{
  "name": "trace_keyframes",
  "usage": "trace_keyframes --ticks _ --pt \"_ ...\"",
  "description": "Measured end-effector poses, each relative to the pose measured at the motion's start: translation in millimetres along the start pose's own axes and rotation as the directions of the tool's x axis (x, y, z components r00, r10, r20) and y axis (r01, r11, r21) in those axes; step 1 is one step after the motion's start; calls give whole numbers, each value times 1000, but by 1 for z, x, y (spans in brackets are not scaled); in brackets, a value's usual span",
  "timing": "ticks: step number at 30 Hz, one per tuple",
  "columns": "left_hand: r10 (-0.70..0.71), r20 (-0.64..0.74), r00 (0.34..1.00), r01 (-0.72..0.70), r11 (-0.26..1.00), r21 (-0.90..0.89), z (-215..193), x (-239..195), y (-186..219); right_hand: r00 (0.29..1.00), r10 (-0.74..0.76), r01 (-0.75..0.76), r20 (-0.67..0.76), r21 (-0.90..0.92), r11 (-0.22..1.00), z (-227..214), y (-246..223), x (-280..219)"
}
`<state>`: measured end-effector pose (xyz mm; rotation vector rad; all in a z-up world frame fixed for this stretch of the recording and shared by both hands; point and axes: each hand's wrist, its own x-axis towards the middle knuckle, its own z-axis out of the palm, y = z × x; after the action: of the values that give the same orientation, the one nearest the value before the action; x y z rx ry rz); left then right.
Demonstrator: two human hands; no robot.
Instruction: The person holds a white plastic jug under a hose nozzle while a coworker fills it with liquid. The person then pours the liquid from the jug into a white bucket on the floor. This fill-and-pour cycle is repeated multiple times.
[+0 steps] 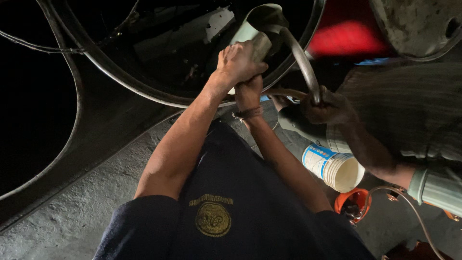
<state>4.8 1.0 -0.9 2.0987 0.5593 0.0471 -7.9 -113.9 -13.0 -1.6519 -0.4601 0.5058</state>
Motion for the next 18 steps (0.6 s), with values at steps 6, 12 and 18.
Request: trace_keyframes --ticks 6,12,18 --pt "-45 60 997 46 999 -17 -7 -3 3 999 35 -36 -41 -26 999 -2 2 1" --pt "-43 45 998 44 998 -34 -11 -4 6 999 19 -17 -26 52 998 -2 4 2" --pt "-39 32 999 40 999 -28 -10 -5 6 1000 10 -10 -18 3 1000 -5 6 3"
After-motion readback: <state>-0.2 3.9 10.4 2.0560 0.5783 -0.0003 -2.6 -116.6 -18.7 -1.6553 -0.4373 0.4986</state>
